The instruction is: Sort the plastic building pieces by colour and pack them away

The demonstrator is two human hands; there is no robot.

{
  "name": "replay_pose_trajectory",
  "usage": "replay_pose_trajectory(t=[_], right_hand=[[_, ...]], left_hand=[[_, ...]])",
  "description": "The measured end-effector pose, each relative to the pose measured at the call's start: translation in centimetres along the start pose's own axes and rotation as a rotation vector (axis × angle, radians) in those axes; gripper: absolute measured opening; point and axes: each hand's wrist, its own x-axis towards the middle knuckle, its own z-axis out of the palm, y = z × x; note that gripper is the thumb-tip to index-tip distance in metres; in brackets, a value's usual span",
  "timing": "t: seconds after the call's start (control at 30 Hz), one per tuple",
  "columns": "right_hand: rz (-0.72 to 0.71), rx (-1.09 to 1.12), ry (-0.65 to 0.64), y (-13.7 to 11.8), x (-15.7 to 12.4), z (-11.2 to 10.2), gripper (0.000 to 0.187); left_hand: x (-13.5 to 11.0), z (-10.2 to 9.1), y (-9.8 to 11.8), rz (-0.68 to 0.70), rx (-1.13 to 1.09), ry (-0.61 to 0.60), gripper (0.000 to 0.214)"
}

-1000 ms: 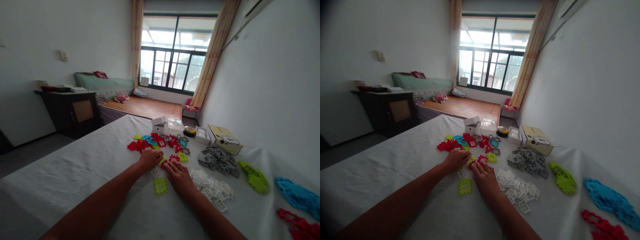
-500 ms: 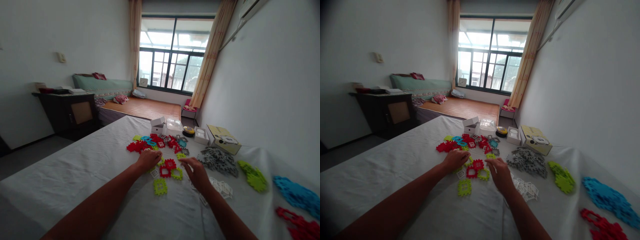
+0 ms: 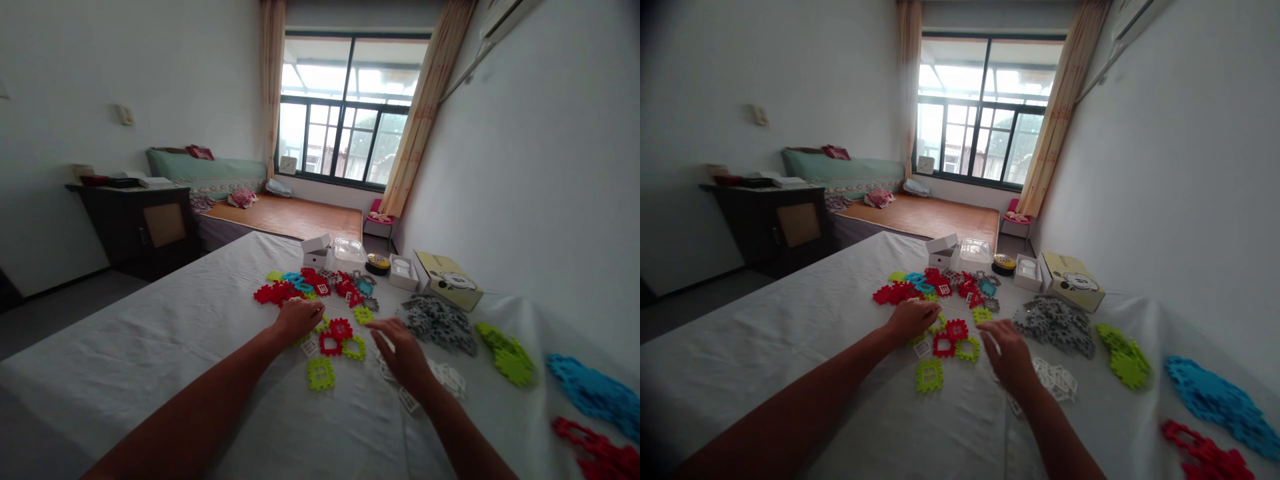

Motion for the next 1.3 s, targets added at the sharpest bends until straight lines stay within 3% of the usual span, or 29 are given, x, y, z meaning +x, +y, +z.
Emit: replay_pose_trajectory(t=[0.17, 0.3, 0.47, 0.57, 0.73, 1.13, 1.2, 1.3], right_hand=[[-0.265, -0.073, -0.301, -6.7, -0.2, 4.3, 0.047], [-0.270, -0.098, -0.411, -7.8, -0.3, 5.6, 0.057], [-0.387, 0.011, -0.485, -8.7, -0.8, 4.9, 0.056], [-0.505, 0.014, -0.467, -9.7, -1.3, 5.0, 0.050], [-0.584, -0.093, -0.412, -10.5, -1.6, 5.6, 0.016], [-0.604, -0.229, -0.273, -9.9, -1.4, 6.7, 0.011], [-0.545, -0.219, -0.194, -9.0, -1.0, 6.4, 0.014], [-0.277, -0.173, -0.056, -6.3, 0.0, 4.0, 0.018]], left_hand=[[-0.1, -0.1, 0.0, 0.001, -0.002, 0.011, 0.031], [-0.1, -0.2, 0.1, -0.003, -0.011, 0.002, 0.031], [-0.1, -0.1, 0.0, -0.011, -0.025, -0.001, 0.029], [-0.1, 0.0, -0.1, -0.027, -0.052, 0.007, 0.029], [-0.1, 0.0, -0.2, -0.042, -0.094, 0.002, 0.028], [-0.1, 0.2, 0.1, 0.017, -0.047, -0.001, 0.029], [-0.1, 0.3, 0.0, 0.025, -0.044, 0.007, 0.029], [-0.1, 0.3, -0.1, 0.044, -0.054, 0.015, 0.028]])
